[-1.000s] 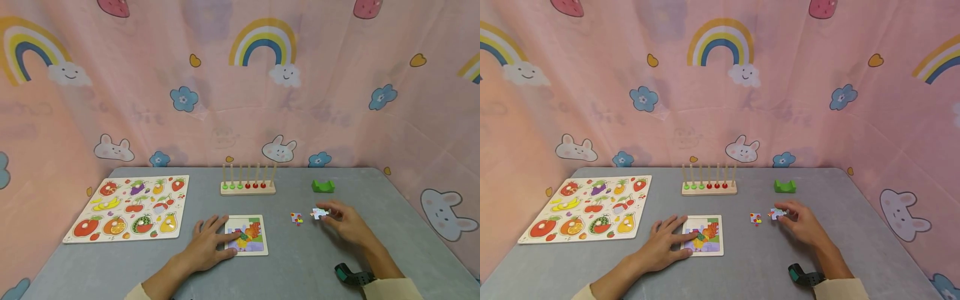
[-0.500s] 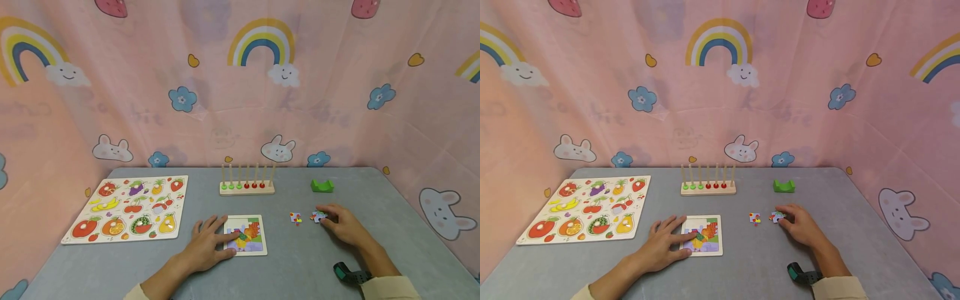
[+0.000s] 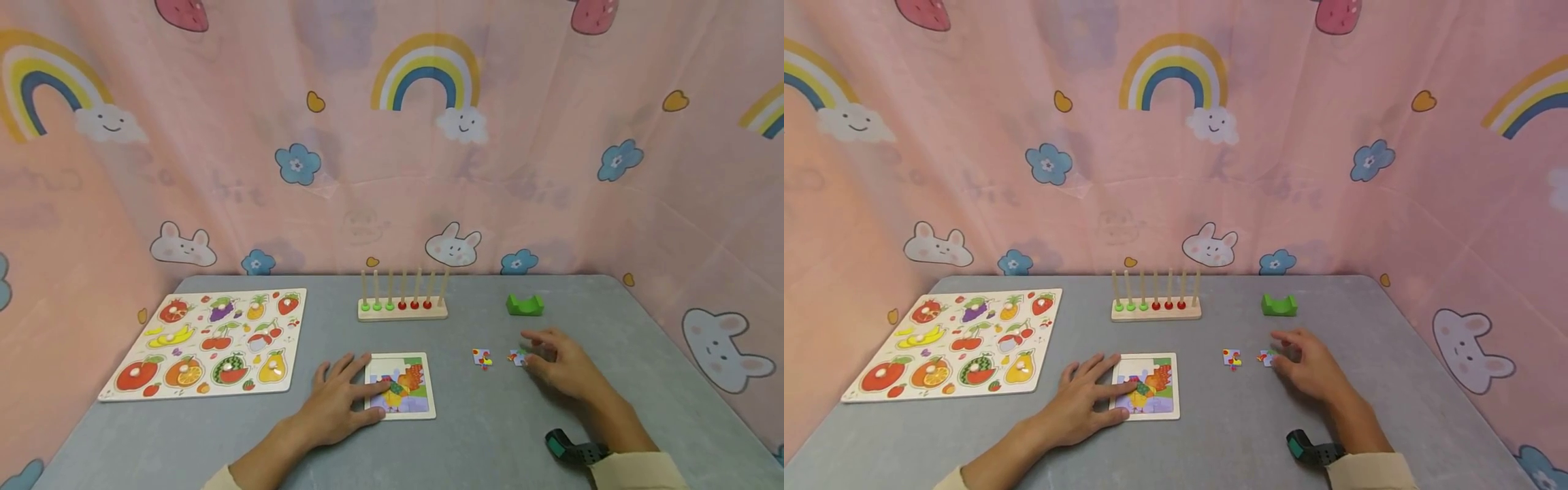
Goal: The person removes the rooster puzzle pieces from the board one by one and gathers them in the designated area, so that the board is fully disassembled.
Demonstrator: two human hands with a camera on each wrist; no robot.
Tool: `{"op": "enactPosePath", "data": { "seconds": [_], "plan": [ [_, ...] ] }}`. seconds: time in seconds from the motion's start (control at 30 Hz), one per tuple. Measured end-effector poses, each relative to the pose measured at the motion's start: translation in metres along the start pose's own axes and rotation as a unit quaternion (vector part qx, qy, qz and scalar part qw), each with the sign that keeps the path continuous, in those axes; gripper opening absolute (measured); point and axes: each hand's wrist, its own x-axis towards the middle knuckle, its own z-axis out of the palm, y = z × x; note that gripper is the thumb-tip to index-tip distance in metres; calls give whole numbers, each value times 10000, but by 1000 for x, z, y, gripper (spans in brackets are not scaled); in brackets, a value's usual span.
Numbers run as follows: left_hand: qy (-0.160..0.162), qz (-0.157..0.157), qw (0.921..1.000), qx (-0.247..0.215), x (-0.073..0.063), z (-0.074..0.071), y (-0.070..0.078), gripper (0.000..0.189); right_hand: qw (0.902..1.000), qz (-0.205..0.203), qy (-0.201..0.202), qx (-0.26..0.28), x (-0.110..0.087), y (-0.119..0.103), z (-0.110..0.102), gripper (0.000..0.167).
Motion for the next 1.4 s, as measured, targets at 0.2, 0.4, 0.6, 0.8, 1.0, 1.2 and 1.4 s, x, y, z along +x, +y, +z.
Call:
{"op": "enactPosePath", "data": {
  "seconds": [0.2, 0.4, 0.6, 0.8, 1.0, 1.2, 1.4],
  "plan": [
    [-33, -32, 10000, -9, -2, 1, 1, 47, 9994, -301, 158, -19, 0, -20, -12, 37],
    [-19, -6, 10000, -25, -2, 2, 2, 47, 9974, -624, 346, 46, 3, -45, -23, 38],
    [-24, -7, 10000, -20, -1, 2, 1, 46, 9969, -700, 337, 95, 5, -63, -28, 40],
    [11, 1, 10000, -2, -1, 1, 1, 46, 9957, -837, 359, 167, 6, -82, -31, 42],
    [46, 13, 10000, 15, -1, 0, 0, 46, 9940, -912, 464, 378, 10, -100, -28, 41],
    [41, 27, 10000, -11, -1, 1, -1, 46, 9935, -891, 474, 522, 15, -112, -16, 39],
    [92, 107, 9999, -23, 0, 1, -1, 45, 9918, -957, 464, 712, 19, -120, -4, 39]
  ]
}}
